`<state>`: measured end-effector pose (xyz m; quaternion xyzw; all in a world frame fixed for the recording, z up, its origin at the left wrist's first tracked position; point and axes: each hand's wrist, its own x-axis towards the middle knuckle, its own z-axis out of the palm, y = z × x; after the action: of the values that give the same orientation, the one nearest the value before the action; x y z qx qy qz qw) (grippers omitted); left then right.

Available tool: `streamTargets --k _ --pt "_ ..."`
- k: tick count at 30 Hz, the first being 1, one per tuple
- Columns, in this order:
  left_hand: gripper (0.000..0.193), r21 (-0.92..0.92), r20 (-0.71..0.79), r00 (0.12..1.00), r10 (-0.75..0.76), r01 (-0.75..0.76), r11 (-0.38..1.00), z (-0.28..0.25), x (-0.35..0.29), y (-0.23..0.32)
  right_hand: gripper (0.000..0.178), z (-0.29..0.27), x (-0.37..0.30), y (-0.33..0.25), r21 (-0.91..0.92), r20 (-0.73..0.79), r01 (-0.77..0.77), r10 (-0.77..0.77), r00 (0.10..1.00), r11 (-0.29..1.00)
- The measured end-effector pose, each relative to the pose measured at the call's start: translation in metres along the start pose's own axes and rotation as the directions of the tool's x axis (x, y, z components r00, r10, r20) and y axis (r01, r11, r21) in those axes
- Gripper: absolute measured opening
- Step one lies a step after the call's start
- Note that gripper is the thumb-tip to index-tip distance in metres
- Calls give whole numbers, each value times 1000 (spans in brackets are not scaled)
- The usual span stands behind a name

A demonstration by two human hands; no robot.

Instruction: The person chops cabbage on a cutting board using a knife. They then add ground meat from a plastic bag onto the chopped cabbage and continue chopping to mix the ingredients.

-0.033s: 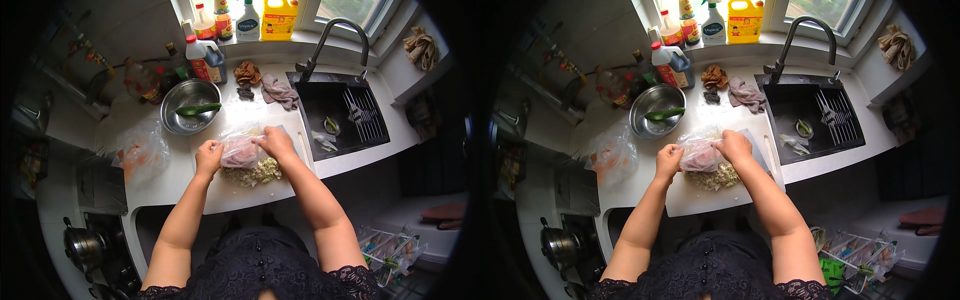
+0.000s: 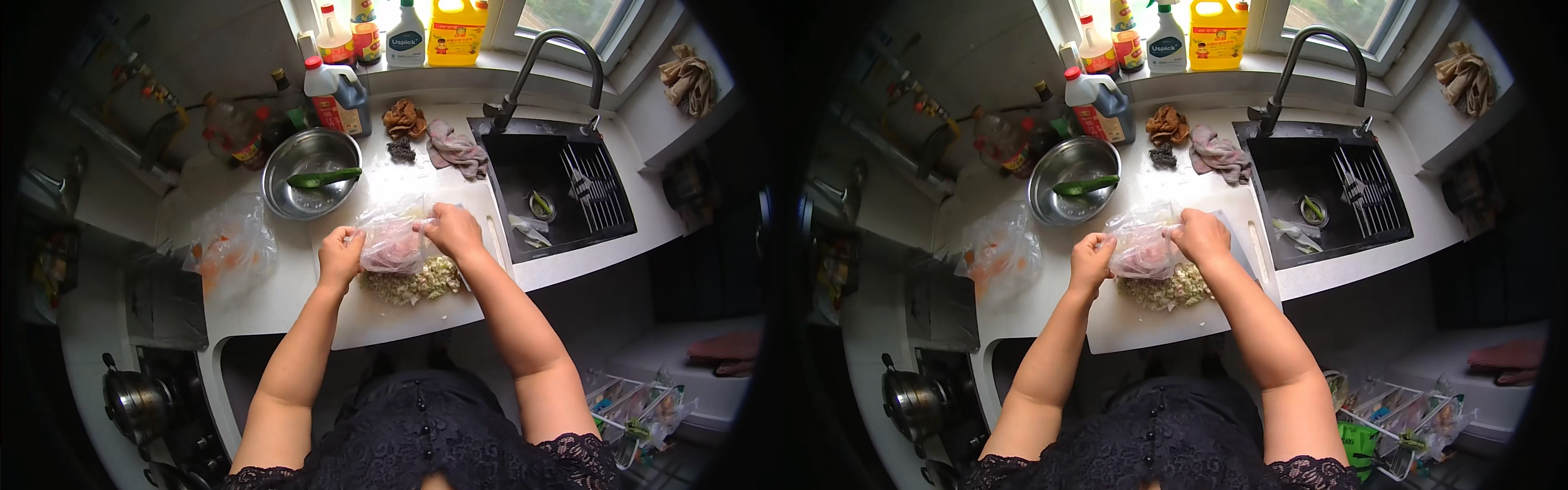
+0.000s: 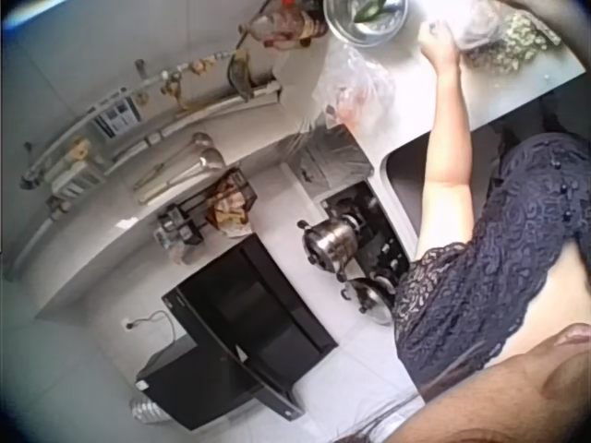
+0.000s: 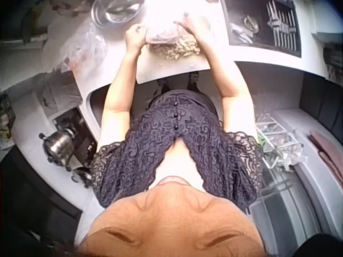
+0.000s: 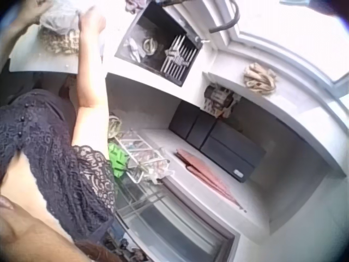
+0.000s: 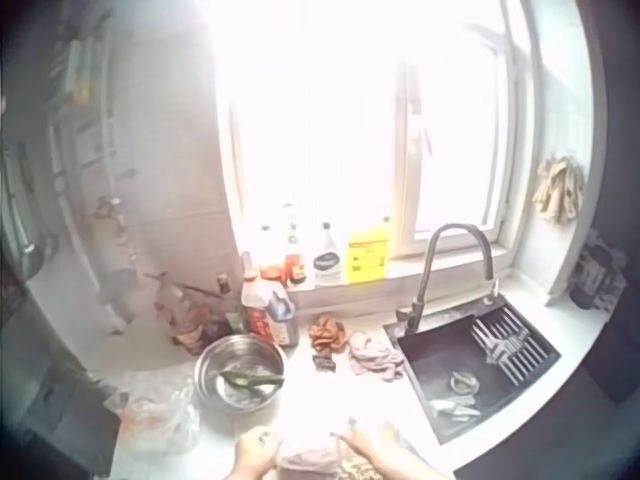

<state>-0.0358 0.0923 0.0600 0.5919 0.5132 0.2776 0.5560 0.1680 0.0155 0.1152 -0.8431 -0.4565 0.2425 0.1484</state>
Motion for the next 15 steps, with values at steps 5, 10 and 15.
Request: streamTargets --k 5,10,15 --pt "22 -83 -20 999 -35 33 996 1 -2 12 28 -12 0 2 11 -83 56 -55 995 998" --pt "23 27 13 999 -35 35 999 1 3 8 21 4 3 13 14 -66 145 -143 987 989" --pt "30 478 -227 826 515 -366 798 -5 -13 -6 19 -13 -18 -3 122 -218 371 -340 915 920"
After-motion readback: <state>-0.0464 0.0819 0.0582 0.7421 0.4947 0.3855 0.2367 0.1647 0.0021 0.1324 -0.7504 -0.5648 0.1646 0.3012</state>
